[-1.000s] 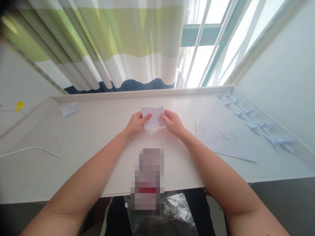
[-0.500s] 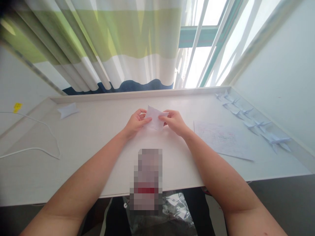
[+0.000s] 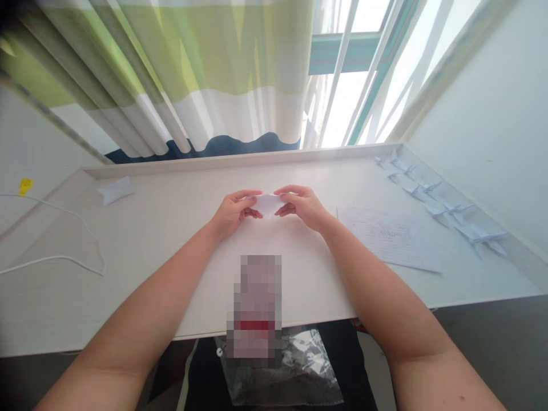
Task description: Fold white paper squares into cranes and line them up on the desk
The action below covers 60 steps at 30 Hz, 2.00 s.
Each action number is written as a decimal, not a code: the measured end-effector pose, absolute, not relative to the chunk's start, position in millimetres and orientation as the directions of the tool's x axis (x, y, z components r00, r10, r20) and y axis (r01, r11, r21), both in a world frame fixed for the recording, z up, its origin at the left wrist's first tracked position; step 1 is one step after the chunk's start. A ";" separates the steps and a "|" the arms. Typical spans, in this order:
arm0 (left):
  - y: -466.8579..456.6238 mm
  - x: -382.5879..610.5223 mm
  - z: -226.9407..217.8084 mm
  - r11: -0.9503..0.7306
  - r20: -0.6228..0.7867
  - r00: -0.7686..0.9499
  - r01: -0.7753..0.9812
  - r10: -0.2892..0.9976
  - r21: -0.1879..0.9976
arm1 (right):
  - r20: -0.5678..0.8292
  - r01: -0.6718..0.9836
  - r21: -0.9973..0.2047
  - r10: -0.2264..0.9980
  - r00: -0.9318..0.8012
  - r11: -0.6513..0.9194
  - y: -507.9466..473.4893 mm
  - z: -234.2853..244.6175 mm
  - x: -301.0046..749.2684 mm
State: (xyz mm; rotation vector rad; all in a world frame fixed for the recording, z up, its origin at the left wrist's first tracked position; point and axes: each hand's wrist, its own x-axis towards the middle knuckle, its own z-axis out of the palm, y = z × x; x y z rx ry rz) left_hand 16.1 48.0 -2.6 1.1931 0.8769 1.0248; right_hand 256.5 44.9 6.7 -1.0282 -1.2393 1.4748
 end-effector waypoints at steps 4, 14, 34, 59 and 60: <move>50.7 12.3 -1.4 0.115 -0.038 0.329 -0.218 0.944 0.969 | -0.062 -0.147 -0.984 0.964 -0.258 -0.103 43.9 10.0 256.7; 42.7 27.1 -10.3 -0.069 0.072 0.269 -0.020 0.961 0.997 | 0.042 -0.002 -0.999 0.992 -0.118 0.042 44.7 4.9 254.4; 47.3 9.9 -2.6 -0.066 0.022 0.420 0.089 0.907 0.994 | -0.070 0.391 -0.913 0.899 -0.433 0.117 44.3 12.2 269.5; 45.9 26.5 -10.6 -0.014 0.045 0.335 -0.094 0.941 0.995 | 0.102 0.253 -0.950 0.947 -0.304 0.184 41.6 11.4 261.1; 46.5 26.5 -10.7 -0.019 0.049 0.313 -0.098 0.949 0.995 | 0.095 0.243 -0.954 0.943 -0.319 0.178 42.2 11.6 262.7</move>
